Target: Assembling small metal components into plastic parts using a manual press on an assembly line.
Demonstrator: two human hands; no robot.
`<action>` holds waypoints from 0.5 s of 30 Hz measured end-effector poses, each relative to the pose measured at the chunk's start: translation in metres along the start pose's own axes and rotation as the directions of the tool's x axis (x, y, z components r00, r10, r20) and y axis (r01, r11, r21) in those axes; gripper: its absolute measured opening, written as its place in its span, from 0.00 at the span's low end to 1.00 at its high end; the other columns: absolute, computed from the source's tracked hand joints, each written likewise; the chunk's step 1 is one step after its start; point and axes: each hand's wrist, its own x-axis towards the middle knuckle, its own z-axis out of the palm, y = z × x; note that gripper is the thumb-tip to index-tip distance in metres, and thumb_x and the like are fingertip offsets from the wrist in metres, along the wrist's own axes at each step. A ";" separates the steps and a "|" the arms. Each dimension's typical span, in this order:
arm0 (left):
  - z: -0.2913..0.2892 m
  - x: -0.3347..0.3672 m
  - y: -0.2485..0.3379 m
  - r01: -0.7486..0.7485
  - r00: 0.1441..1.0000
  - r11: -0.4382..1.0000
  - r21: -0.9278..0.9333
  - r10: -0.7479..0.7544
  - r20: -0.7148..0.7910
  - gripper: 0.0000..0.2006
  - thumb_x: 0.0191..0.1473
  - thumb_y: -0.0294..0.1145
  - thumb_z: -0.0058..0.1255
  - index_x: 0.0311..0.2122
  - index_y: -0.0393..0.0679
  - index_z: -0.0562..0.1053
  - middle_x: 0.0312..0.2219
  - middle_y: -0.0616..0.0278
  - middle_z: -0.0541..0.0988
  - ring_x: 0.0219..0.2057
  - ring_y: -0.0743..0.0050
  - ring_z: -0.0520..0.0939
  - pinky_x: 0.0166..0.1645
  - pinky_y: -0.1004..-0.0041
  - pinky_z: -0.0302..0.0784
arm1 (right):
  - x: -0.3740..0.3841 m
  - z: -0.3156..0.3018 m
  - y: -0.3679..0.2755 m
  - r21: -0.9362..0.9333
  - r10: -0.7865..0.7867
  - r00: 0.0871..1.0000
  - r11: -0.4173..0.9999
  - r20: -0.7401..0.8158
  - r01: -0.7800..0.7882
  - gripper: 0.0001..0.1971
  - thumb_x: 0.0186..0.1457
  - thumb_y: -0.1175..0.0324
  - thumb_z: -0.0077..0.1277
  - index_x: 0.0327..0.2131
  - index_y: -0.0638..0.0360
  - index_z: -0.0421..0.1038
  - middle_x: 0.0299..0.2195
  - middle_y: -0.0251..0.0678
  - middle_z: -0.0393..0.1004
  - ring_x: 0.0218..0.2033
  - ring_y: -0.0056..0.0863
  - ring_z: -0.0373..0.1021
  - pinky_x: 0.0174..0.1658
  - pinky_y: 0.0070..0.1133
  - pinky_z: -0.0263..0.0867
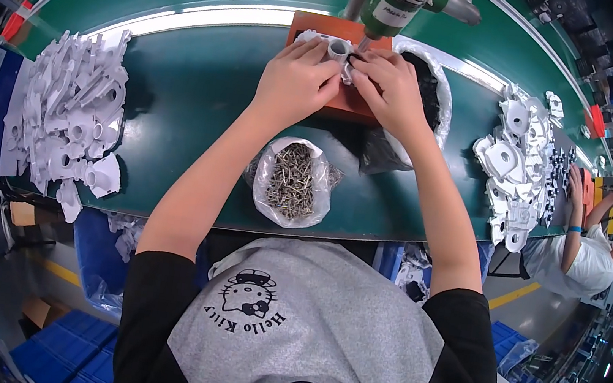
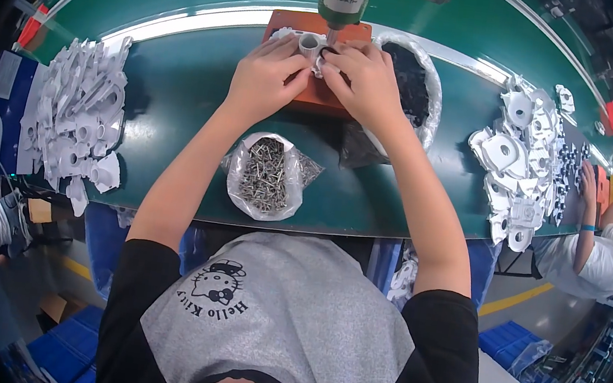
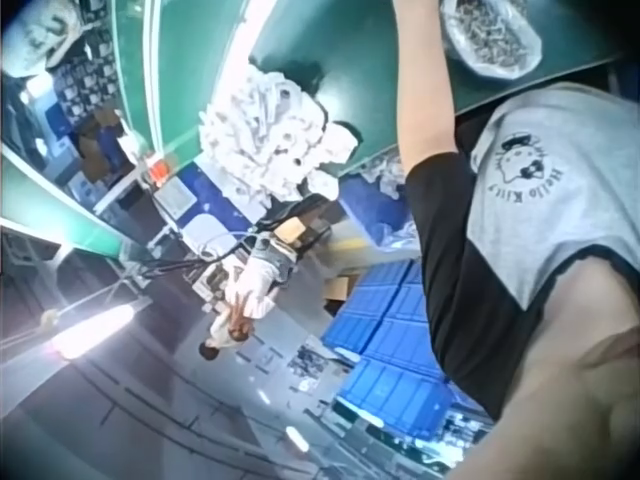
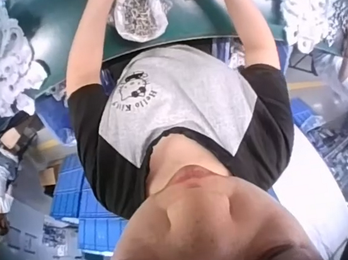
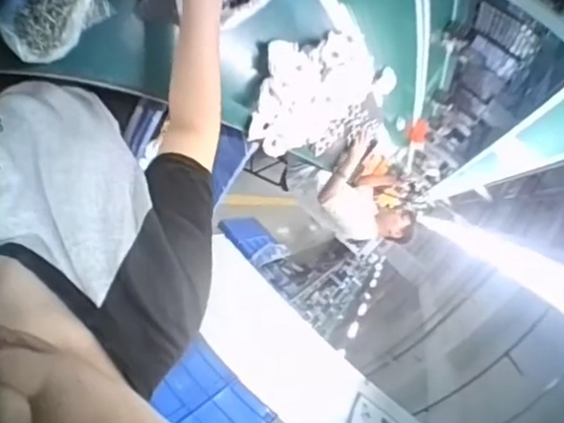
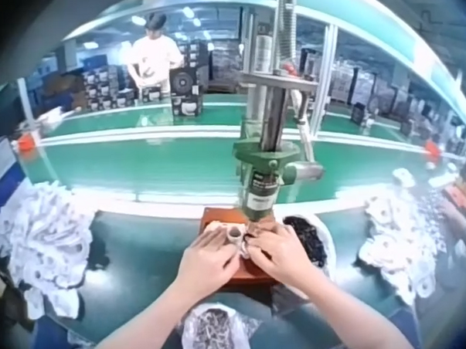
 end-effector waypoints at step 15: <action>0.001 -0.004 -0.002 0.002 1.000 1.000 0.028 -0.002 -0.016 0.07 0.46 0.33 0.53 0.32 0.45 0.77 0.39 0.55 0.78 0.44 0.56 0.78 0.50 0.61 0.72 | -0.040 -0.011 -0.106 0.292 -0.208 0.934 0.949 0.291 0.120 0.05 0.40 0.74 0.56 0.25 0.58 0.73 0.24 0.32 0.66 0.31 0.30 0.64 0.35 0.25 0.61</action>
